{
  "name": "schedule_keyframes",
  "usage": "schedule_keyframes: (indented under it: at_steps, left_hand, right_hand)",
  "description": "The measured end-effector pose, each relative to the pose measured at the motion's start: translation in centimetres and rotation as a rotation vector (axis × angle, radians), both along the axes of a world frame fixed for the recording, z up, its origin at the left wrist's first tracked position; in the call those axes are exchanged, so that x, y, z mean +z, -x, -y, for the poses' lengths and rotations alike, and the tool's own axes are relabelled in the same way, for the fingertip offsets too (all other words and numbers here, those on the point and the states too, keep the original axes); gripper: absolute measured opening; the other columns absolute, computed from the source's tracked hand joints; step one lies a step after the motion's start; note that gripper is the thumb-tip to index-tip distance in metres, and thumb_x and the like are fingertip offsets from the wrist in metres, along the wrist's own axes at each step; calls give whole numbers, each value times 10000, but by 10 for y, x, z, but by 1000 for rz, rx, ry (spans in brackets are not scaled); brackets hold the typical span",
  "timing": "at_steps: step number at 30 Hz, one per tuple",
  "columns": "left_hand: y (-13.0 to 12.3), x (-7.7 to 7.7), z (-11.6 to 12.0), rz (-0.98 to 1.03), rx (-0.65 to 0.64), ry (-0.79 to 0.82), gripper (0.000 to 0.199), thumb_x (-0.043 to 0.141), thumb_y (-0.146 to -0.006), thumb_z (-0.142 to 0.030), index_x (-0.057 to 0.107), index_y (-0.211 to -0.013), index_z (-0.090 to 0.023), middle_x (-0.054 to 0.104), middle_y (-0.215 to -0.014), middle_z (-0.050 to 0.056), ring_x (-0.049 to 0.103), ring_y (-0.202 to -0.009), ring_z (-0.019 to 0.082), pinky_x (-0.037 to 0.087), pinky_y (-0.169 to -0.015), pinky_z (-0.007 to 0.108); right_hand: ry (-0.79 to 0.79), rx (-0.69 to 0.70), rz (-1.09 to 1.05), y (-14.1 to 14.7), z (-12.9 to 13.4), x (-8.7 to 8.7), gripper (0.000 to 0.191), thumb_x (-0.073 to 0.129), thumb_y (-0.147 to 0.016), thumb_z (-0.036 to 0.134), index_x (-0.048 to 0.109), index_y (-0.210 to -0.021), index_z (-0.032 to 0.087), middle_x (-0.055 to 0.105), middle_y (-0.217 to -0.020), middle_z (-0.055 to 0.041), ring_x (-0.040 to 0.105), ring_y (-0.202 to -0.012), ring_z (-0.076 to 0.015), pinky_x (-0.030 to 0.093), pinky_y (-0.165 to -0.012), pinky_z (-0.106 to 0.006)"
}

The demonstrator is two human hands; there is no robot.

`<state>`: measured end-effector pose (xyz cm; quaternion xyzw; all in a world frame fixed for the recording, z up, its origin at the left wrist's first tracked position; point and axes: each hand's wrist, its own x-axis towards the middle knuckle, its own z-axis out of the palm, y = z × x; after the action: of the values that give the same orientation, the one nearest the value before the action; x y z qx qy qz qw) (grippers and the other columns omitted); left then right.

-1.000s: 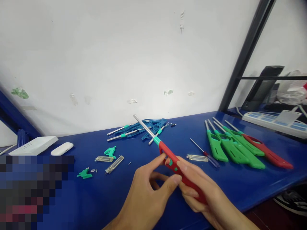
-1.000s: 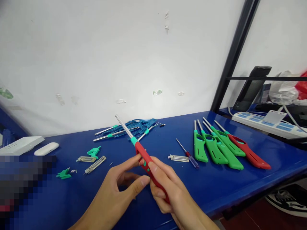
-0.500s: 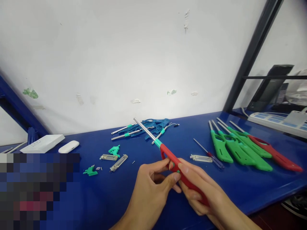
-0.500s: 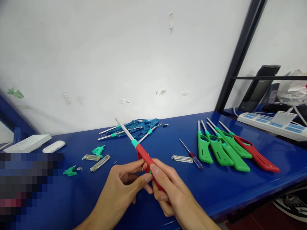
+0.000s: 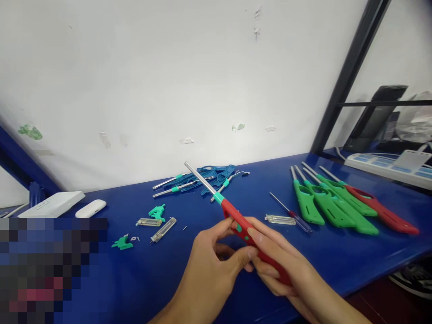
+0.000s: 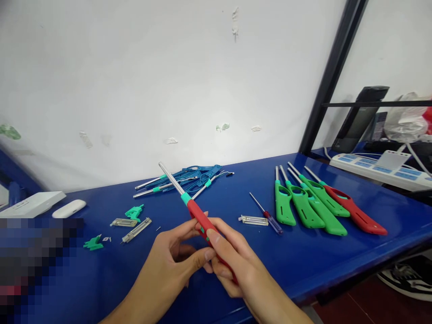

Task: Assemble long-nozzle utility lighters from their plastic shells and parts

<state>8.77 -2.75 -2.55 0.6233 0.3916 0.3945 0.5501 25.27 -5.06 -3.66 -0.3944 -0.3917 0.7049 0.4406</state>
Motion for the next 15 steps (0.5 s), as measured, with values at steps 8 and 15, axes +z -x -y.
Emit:
schedule_keyframes:
  at_steps: [8, 15]
  left_hand:
    - [1, -5, 8, -26, 65, -69, 279, 662, -965, -373, 756, -1151, -187, 763, -883, 31, 685, -609, 149, 514, -577, 239]
    - [0, -4, 5, -48, 84, -101, 263, 650, -964, -356, 775, -1124, -190, 759, -896, 30, 685, -651, 166, 535, -615, 256]
  right_hand:
    - [-53, 29, 114, 2, -2, -1, 879, 678, -776, 808, 525, -1387, 195, 314, -596, 101, 155, -481, -43, 95, -403, -190]
    - [27, -21, 56, 2, -3, -5, 979, 718, -730, 813, 442, -1456, 217, 296, -552, 129, 120, -464, -30, 80, -432, -189]
